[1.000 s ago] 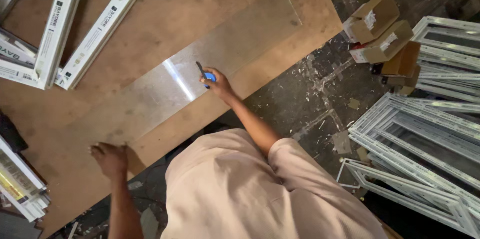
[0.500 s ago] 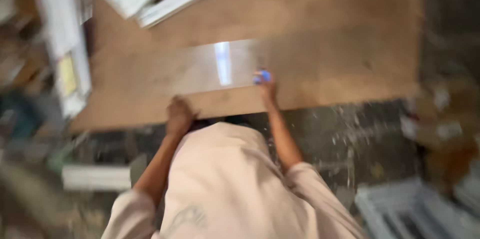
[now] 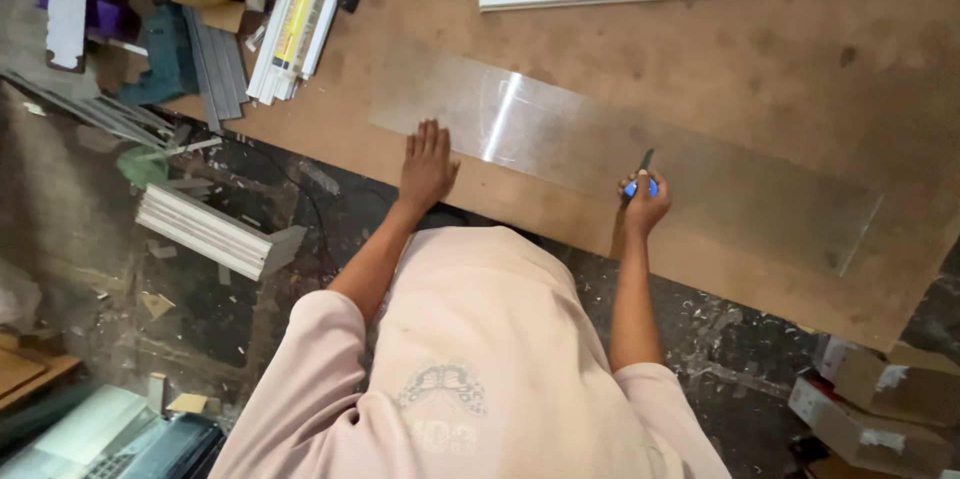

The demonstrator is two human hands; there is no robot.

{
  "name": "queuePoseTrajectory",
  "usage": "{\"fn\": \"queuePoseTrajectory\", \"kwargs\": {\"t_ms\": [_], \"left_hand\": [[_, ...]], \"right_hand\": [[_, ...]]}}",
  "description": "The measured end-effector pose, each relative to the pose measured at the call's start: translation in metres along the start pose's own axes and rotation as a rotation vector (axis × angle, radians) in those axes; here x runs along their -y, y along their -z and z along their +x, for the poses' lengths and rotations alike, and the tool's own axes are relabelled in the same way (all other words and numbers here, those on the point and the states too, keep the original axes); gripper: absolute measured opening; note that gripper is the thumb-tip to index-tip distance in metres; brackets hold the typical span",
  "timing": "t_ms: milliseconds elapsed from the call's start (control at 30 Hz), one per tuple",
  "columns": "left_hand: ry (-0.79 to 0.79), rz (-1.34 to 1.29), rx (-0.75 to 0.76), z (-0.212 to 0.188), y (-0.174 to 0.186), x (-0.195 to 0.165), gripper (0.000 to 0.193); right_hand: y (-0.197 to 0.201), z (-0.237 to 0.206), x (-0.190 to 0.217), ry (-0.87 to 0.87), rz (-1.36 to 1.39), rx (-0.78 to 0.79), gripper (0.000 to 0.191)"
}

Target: The person measures the inside of a white window frame with a tape measure, marks the frame with a pencil, and repositions the frame on the work table. They place a clear glass pane on the table, set a frame over it, measure again, and later stack finished frames and pick fasteners from a box.

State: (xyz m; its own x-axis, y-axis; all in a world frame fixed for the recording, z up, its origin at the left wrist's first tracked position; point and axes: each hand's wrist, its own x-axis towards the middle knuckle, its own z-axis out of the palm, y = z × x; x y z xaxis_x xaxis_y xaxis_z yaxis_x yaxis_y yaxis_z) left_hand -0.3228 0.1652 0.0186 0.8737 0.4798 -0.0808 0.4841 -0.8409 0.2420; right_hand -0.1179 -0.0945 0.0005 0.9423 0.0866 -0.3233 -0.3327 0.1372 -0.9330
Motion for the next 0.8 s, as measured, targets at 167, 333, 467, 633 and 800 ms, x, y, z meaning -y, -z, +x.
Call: {"fn": "queuePoseTrajectory", "kwargs": {"t_ms": [167,333,467,633,800], "left_hand": [[-0.140,-0.030,0.021,0.019,0.005,0.032,0.079],[-0.261,-0.015,0.186,0.038,0.010,0.050,0.082],[-0.305,0.068,0.132,0.047,0.012,0.067,0.089],[-0.297,-0.005,0.156,0.047,0.011,0.085,0.094],[-0.305,0.038,0.119,0.020,-0.003,0.089,0.096]], "right_hand": [[-0.043,-0.018,0.002,0.199,-0.796,-0.058,0.019],[-0.088,-0.028,0.005,0.563,-1.257,0.052,0.032],[-0.121,-0.020,0.010,0.655,-1.439,0.159,0.052],[-0.145,-0.010,0.009,0.494,-1.588,0.323,0.065],[-0.134,-0.007,0.006,0.575,-1.702,0.443,0.066]]}}
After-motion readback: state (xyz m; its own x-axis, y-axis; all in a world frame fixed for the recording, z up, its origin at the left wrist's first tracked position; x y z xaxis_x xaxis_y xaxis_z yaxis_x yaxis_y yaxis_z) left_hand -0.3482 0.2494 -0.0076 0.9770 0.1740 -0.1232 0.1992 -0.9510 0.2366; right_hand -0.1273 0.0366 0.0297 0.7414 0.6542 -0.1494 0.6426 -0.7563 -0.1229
